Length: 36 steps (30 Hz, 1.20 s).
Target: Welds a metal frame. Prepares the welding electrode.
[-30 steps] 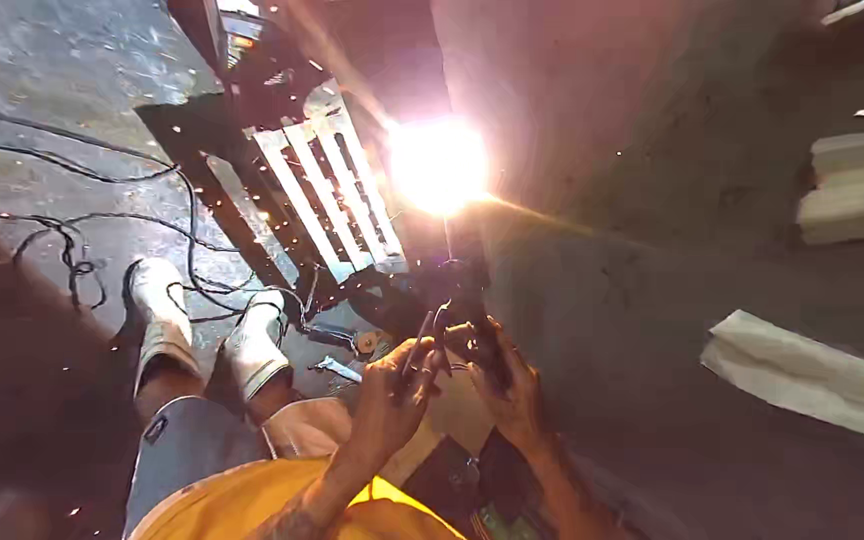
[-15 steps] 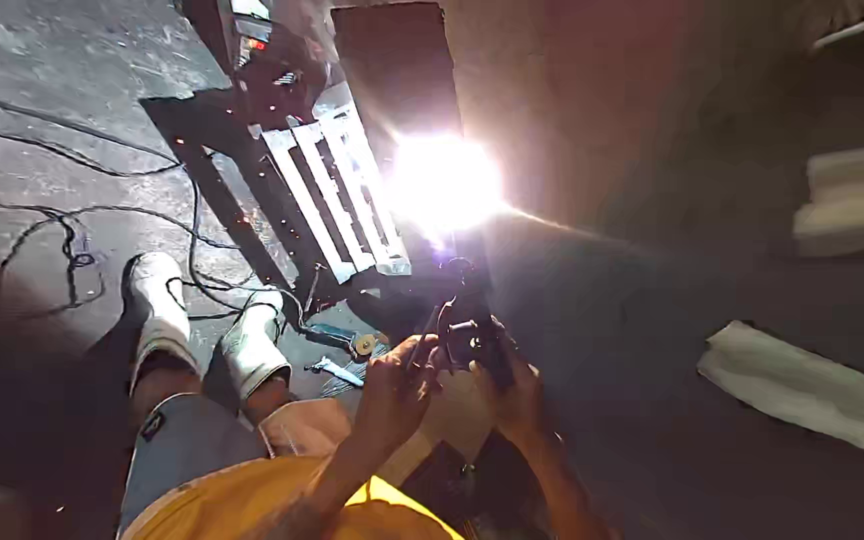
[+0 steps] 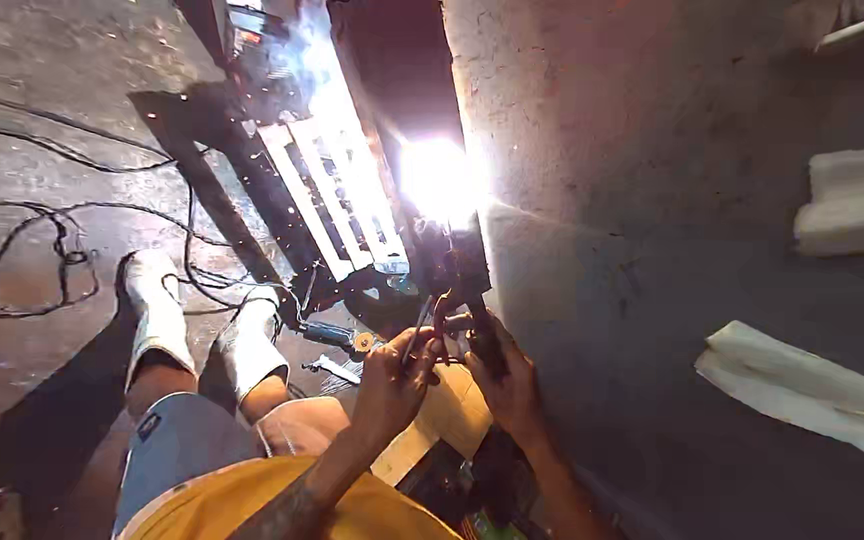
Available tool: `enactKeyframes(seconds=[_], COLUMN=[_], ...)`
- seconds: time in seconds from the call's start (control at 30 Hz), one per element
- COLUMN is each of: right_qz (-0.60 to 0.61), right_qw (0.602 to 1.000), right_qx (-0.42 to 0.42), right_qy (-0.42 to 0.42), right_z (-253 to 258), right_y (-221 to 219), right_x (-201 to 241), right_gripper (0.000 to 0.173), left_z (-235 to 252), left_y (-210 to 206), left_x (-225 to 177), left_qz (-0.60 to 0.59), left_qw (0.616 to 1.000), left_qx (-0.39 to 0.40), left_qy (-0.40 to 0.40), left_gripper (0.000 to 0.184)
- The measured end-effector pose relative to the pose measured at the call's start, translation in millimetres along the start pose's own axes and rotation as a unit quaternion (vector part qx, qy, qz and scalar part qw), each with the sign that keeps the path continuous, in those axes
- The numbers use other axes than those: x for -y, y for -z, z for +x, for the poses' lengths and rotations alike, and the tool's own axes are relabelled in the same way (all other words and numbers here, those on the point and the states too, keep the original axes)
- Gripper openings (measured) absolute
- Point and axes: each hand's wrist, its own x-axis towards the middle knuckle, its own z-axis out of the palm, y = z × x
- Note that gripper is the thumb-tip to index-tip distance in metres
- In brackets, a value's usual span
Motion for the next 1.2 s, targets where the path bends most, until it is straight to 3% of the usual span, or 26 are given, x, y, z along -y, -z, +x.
enactKeyframes(seconds=[0.4,1.2], right_qz=[-0.005,-0.006], right_qw=[1.0,1.0], right_qx=[-0.014,0.001], right_qy=[-0.003,0.009], right_z=[-3,5], right_y=[2,-1], right_x=[-2,-9], right_gripper=[0.057,0.057], left_z=[-1,5], left_y=[-2,-1], left_x=[-3,3], left_qz=[-0.003,0.005], left_qw=[1.0,1.0], left_qx=[0.014,-0.003], left_qy=[0.025,-0.004], left_gripper=[0.026,0.024])
